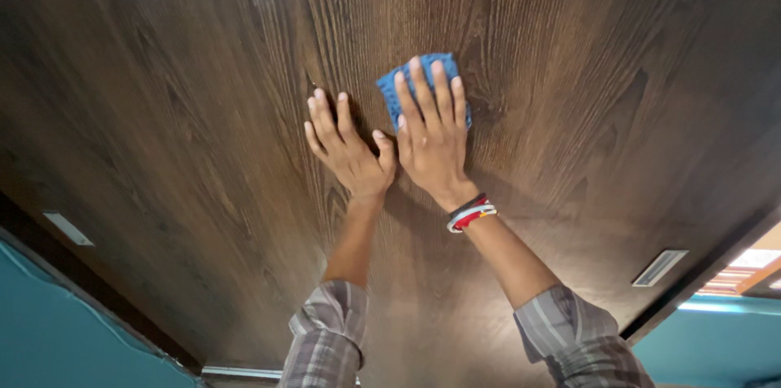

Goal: The person cleans a wooden door by first spraying a cleaning solution from a blue bottle onto the surface and then wiping it with a blue patterned cloth. The person uses both hands to wipe the door in circular and linear motions, covering the upper and middle sections of the door.

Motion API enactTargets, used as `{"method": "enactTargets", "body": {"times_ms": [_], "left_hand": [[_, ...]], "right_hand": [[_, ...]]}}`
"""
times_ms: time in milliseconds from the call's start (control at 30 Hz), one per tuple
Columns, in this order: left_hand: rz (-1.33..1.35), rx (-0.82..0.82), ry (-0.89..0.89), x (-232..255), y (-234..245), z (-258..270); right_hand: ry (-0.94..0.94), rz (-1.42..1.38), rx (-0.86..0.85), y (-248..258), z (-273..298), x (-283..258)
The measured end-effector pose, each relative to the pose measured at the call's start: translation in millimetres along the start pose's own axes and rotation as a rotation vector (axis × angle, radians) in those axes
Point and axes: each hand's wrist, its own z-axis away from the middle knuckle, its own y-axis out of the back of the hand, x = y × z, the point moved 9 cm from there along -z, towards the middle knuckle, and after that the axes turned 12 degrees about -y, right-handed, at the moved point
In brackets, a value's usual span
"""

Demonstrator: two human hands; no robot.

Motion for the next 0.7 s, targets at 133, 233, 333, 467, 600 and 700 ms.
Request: {"method": "enactTargets", "body": {"times_ms": [133, 233, 333, 467, 600, 700], "left_hand": [[-0.043, 0.035, 0.166, -9, 4, 7], [-0.076, 0.074, 0.246, -16, 9, 9], [-0.091, 0.147, 0.364, -23, 14, 15], [-0.079, 0.135, 0.422, -29, 15, 20], [-0.115, 0.091, 0.354, -32, 10, 24], [-0.052, 0.049, 0.252, -43, 15, 25]], "right_hand": [[0.120, -0.004, -0.070, -6, 17, -12], [0.182, 0.004, -0.148, -13, 26, -14], [0.250, 0.034, -0.158, -16, 29, -15], [0.278, 0.057, -0.140, -14, 18, -13], [0.234, 0.010, -0.108, -3, -4, -13], [0.201, 0.005, -0.045, 7, -26, -14]]}}
